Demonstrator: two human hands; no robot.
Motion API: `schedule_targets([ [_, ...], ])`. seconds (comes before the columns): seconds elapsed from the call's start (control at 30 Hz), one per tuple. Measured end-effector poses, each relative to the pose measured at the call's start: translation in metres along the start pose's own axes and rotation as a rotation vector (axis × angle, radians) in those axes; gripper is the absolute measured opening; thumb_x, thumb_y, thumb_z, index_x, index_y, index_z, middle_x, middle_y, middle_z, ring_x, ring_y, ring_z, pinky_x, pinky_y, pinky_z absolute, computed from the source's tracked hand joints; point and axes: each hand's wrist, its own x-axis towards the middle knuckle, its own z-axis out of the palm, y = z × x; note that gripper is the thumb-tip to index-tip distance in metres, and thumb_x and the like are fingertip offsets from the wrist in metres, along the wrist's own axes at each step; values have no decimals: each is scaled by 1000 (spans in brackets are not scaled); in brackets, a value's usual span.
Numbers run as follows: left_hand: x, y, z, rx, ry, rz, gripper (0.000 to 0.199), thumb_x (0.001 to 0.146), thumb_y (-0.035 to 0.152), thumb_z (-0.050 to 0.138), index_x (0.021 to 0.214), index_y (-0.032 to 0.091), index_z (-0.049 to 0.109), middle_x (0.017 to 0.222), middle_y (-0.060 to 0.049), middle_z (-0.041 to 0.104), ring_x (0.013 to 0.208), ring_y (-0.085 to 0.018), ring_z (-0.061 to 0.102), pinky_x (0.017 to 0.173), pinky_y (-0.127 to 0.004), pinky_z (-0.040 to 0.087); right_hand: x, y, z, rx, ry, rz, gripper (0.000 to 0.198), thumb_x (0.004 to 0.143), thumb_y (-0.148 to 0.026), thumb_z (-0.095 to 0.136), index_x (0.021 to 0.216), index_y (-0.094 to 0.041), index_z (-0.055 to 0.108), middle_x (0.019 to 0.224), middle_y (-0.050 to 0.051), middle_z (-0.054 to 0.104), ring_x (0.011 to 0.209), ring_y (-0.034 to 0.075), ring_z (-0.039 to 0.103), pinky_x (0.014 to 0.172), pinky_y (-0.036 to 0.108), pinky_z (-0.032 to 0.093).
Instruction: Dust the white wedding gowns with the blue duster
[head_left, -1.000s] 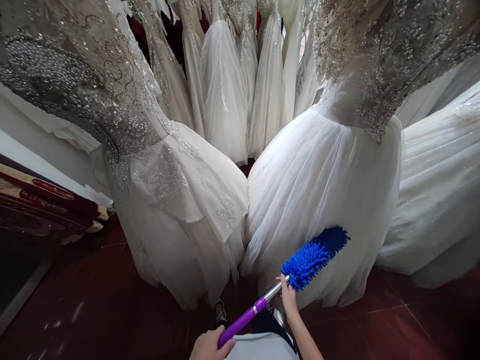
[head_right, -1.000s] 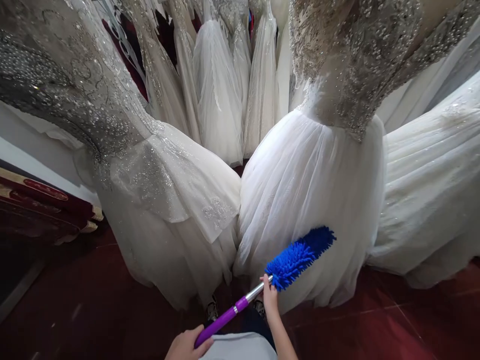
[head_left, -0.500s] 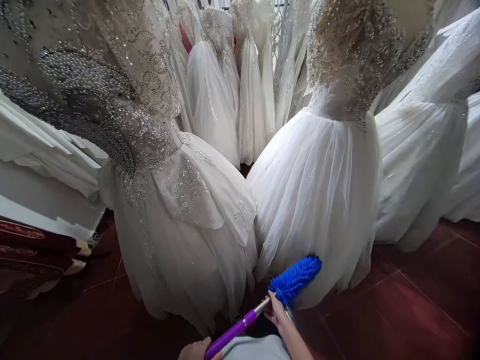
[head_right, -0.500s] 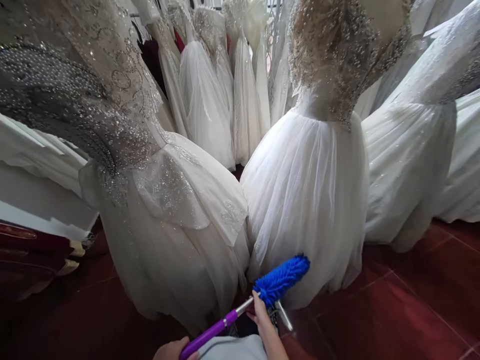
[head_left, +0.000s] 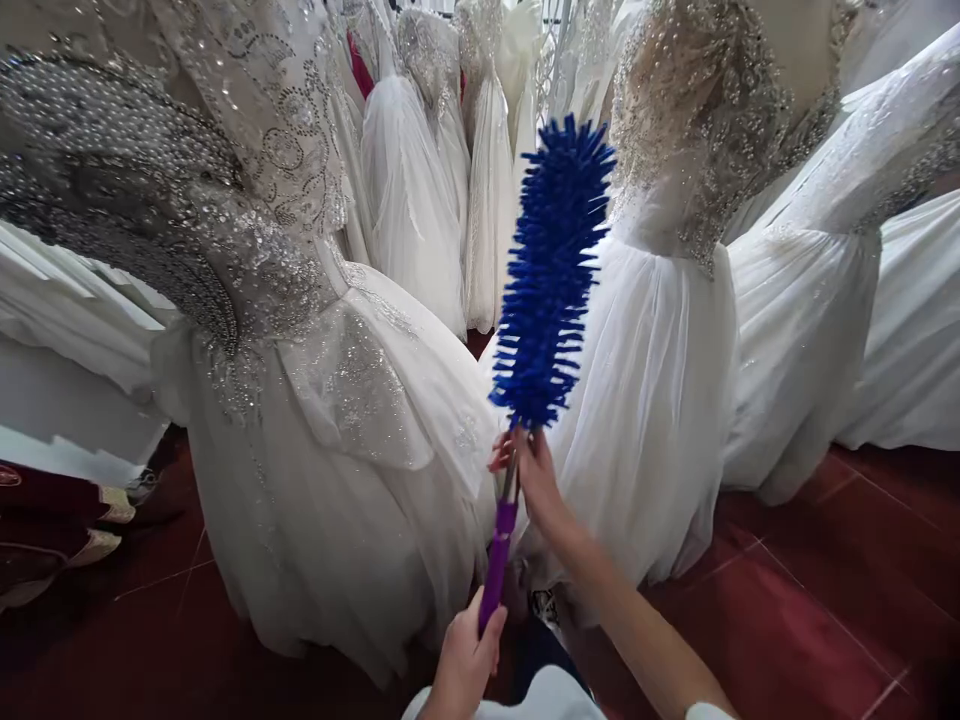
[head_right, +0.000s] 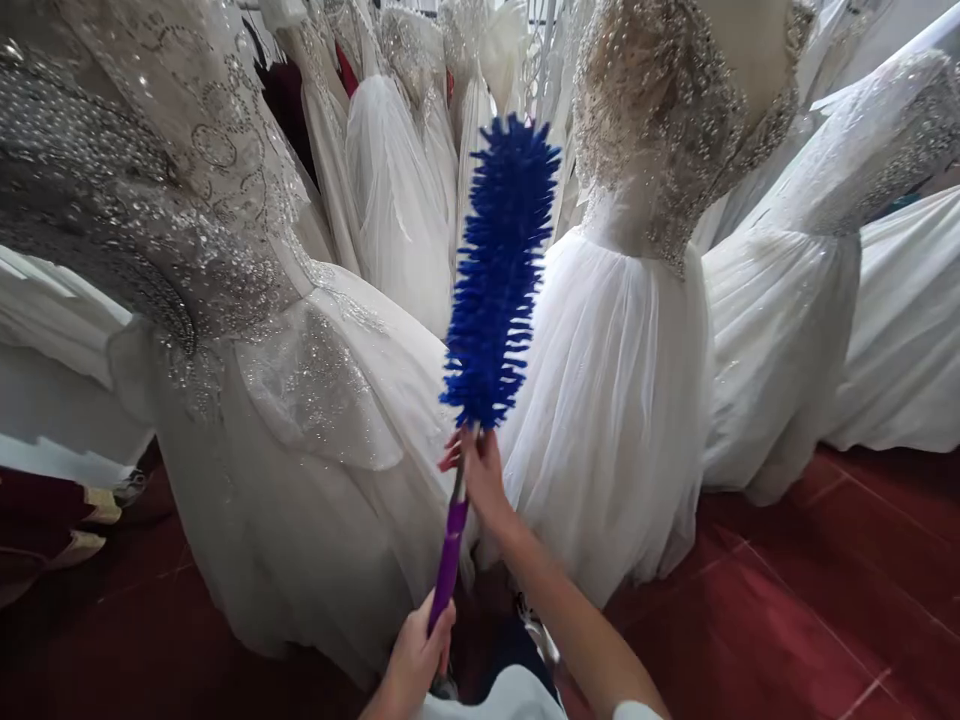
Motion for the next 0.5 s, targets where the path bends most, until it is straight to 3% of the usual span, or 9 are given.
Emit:
schedule_targets([
  [0.1, 40, 52, 44, -208, -56, 63, 56, 78, 68, 28, 90, 19, 53, 42, 8, 43, 35, -9, 41, 41, -21, 32, 58, -6, -51, -44, 155, 29, 42, 75, -62, 50, 94, -25, 42, 68, -11, 53, 36, 2, 46, 34, 16, 38],
  [0.2, 71, 66, 97, -392, -170, -88, 59, 71, 77, 29, 77, 21, 47, 37, 9, 38, 30, -9, 36, 35, -22, 27, 91, 23, -111, -127, 195, 241, 43, 71, -62, 53, 86, -24, 39, 57, -14, 48, 28, 1, 35, 28, 15, 29],
  [0.27, 87, 53, 132, -458, -220, -238, 65, 62, 85, 26, 69, 22, 42, 34, 9, 36, 29, -10, 36, 35, -23, 29, 98, 55, -141, -161, 160, 349, 42, 70, -60, 56, 77, -23, 37, 49, -14, 43, 26, 3, 34, 26, 16, 27],
  [0.33, 99, 29, 158, -483, -200, -350, 69, 52, 90, 26, 62, 23, 39, 31, 8, 34, 31, -10, 37, 38, -24, 32, 96, 89, -156, -178, 131, 431, 38, 73, -56, 54, 74, -24, 34, 43, -15, 39, 25, 3, 32, 25, 15, 26],
  [0.5, 107, -19, 180, -579, 130, -384, 68, 44, 90, 37, 50, 22, 40, 36, 7, 33, 38, -8, 39, 48, -25, 37, 66, 153, -147, -204, 21, 664, 27, 77, -41, 54, 75, -24, 33, 42, -14, 41, 27, 5, 38, 27, 15, 32],
])
